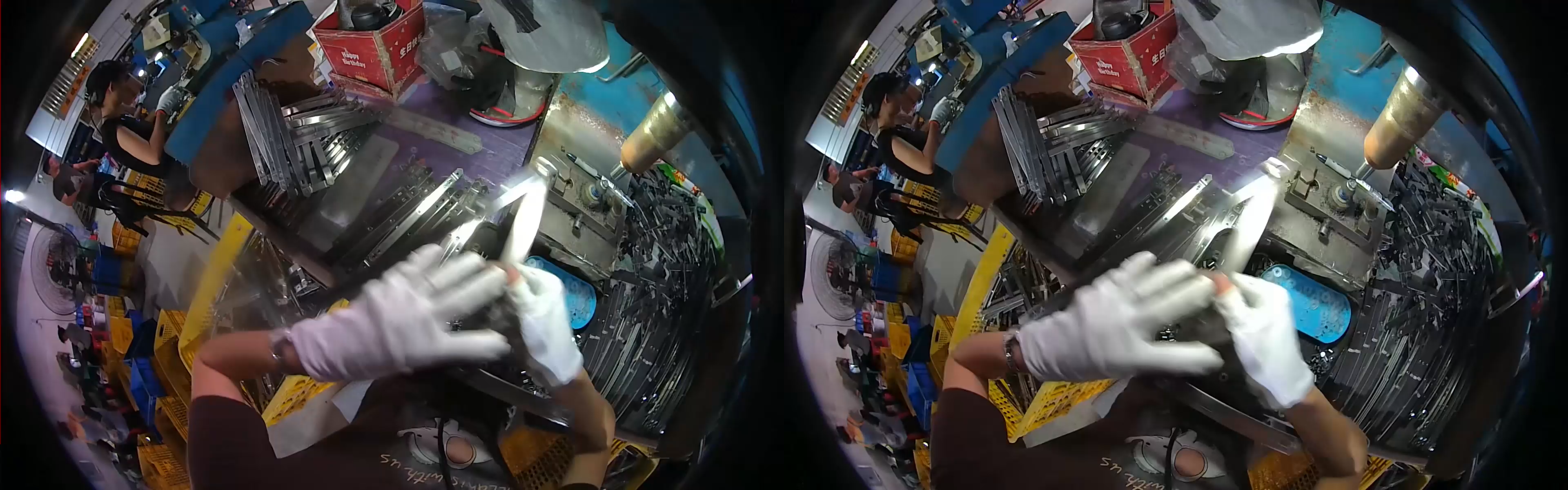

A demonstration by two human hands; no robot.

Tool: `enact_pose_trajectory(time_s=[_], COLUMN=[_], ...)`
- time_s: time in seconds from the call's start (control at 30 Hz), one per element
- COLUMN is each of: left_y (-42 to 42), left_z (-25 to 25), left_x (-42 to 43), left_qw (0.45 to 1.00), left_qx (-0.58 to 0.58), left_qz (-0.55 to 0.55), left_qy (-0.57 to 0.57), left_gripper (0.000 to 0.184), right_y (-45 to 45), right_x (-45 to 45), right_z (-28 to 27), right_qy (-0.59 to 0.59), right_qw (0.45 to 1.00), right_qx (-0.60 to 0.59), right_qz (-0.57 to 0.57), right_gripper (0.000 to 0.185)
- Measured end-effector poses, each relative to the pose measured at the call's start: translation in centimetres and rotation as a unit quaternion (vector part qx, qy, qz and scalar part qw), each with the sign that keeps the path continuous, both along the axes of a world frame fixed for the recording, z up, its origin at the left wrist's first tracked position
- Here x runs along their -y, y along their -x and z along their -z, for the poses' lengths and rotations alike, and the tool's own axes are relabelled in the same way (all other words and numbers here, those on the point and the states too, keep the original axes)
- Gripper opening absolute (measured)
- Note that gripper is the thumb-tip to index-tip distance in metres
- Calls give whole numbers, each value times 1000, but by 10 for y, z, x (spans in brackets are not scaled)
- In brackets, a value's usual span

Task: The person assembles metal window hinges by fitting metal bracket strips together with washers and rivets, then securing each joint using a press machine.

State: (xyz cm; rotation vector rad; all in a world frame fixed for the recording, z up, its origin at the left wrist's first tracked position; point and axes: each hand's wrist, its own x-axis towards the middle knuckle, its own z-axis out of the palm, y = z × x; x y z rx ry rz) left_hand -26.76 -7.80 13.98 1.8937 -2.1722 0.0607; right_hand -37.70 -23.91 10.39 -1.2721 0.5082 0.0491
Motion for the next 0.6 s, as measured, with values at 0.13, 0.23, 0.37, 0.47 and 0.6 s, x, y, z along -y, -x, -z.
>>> enact_pose_trajectory(time_s=[0.13,0.23,0.37,0.47,0.6], left_y=[-76,-133,-243,-270,-268], left_z=[26,58,150,172,168], left_x=[-50,-48,-65,-74,-68], left_qw=[914,716,687,644,634], left_qx=[-298,-424,-436,-410,-409], left_qz=[-219,-424,-449,-489,-473], left_qy=[168,357,369,421,454], left_gripper=[28,21,17,21,18], right_y=[-42,-35,2,37,57], right_x=[-28,-27,-9,10,25], right_z=[-4,-1,4,12,31], right_qy=[-171,-80,-35,71,109], right_qw=[973,973,991,997,984], right_qx=[130,171,61,2,-7], right_qz=[-90,-130,-115,12,142], right_gripper=[58,56,49,50,47])
